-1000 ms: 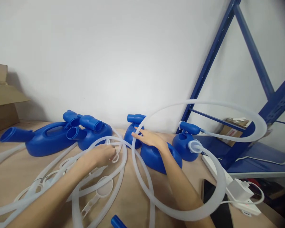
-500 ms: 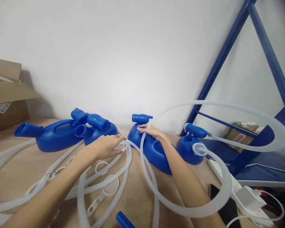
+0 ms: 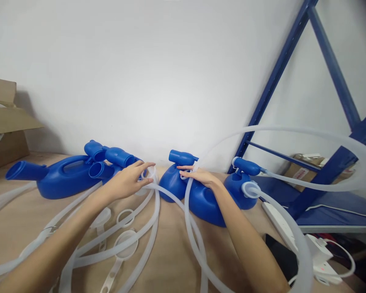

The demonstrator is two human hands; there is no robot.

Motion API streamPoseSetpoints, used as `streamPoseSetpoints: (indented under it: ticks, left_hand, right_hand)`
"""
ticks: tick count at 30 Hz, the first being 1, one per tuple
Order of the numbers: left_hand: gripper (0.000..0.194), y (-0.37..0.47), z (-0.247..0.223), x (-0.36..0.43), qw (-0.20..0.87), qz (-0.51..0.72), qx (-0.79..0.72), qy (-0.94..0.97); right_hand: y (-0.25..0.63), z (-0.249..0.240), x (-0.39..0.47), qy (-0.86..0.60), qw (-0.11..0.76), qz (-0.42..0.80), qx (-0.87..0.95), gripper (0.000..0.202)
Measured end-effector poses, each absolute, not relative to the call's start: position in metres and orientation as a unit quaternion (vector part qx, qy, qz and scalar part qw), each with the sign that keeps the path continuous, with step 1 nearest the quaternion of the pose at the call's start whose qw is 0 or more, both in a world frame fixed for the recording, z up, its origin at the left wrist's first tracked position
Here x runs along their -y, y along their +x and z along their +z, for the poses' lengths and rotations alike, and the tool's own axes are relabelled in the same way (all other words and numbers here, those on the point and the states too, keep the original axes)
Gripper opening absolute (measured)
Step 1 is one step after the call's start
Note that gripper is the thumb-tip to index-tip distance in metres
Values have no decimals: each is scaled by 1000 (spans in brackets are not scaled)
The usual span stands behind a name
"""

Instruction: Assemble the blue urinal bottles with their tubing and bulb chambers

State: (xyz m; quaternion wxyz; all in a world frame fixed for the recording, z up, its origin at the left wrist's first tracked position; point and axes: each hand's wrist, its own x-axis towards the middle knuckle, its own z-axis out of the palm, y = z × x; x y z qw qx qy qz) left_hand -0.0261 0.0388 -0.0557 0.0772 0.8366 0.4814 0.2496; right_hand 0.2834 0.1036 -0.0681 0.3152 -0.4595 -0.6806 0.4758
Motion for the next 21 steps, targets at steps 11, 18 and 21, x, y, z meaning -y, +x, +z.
streamPoseSetpoints:
  ticks: [11,18,21]
  left_hand:
    - [70,-44,-20,-21,32,303,-490,816]
    - [67,-40,-19,-18,35,292,-470,832]
    - [68,-40,-18,-17,41,289,-470,833]
  right_hand:
    - [290,-69,-107,-451,390,524,609,88]
    - [293,-72,-121,-474,531,532,458,88]
    - [292,-81,-135,-503,590,480,410,76]
